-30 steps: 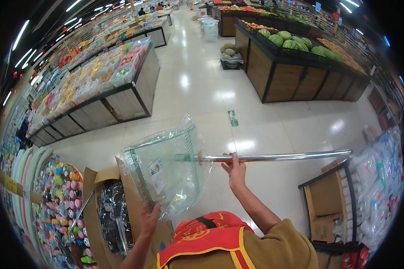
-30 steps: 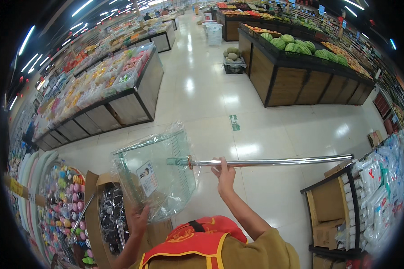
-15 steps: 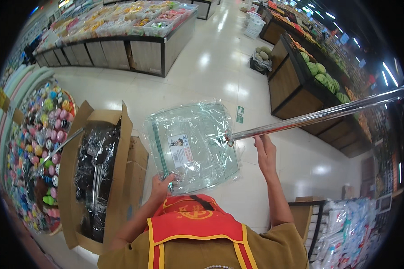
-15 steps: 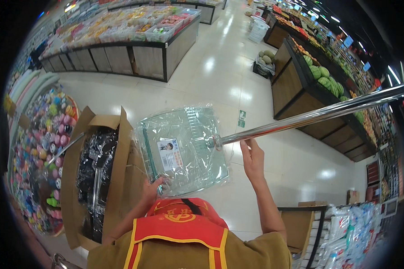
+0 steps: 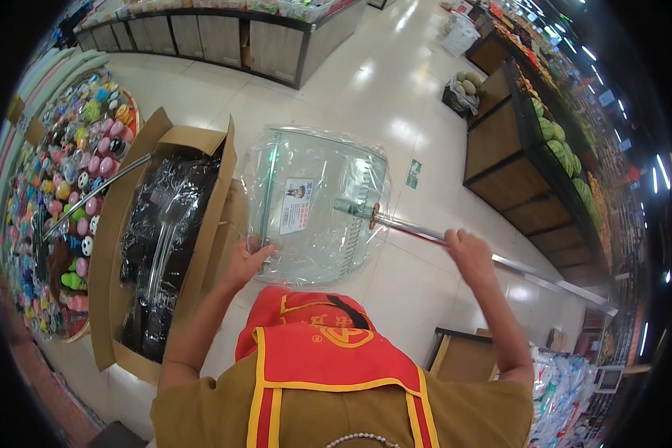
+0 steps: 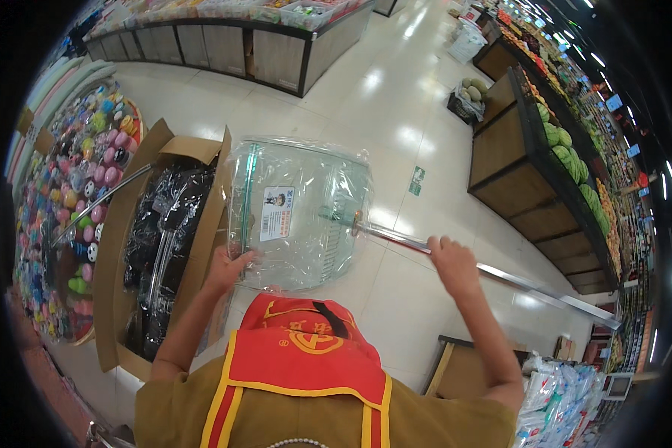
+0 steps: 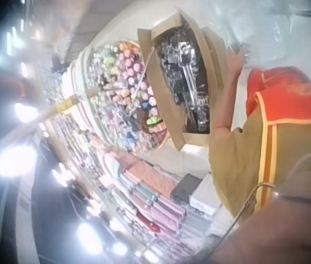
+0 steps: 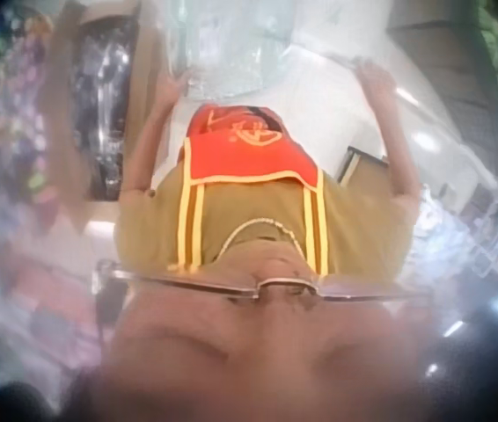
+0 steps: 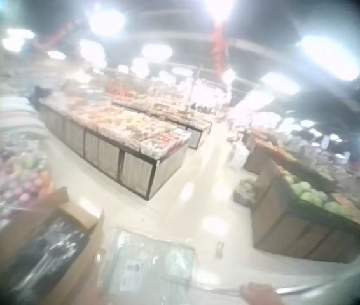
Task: The person unpacks a mop head and metal pole from a cardboard box in a store aisle, then inserts the pole into the mop head to assemble the mop. The person handles the components by hand and completes the assembly.
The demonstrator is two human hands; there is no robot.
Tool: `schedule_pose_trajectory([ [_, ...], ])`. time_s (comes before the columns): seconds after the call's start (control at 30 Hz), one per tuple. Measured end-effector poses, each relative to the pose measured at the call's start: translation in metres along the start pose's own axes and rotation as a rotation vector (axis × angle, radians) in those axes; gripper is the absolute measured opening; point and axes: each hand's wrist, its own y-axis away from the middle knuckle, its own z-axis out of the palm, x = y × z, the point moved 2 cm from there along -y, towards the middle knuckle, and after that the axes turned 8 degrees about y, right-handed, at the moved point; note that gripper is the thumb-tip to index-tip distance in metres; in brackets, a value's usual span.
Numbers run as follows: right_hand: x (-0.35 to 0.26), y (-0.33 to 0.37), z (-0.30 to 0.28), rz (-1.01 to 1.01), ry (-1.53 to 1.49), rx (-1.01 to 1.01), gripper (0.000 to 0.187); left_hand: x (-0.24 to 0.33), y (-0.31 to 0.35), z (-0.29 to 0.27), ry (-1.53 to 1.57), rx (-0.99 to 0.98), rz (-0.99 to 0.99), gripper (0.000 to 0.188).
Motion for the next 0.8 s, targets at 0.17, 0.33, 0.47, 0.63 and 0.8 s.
schedule_pose_trajectory([
  [0.17,-0.042,0.024,0.054,0.077,-0.566,-0.077,0.030,0.048,0.016,-0.006,-0.232,-0.046,0.156,0.016],
  [0.33,-0.078,0.047,0.074,0.215,-1.631,-0.703,0.046,0.087,0.016,-0.020,-0.483,-0.116,0.398,0.010],
  [0.47,-0.097,0.059,0.080,0.173,-2.013,-0.763,0.050,0.124,0.007,-0.024,-0.617,-0.166,0.619,0.009],
  [0.63,-0.113,0.069,0.088,0.124,-2.110,-0.571,0.054,0.113,-0.014,-0.039,-0.440,-0.193,0.619,0.015],
  [0.8,-0.110,0.076,0.068,0.022,-2.048,-0.422,0.054,0.083,-0.040,-0.041,-0.105,-0.231,0.516,0.020],
])
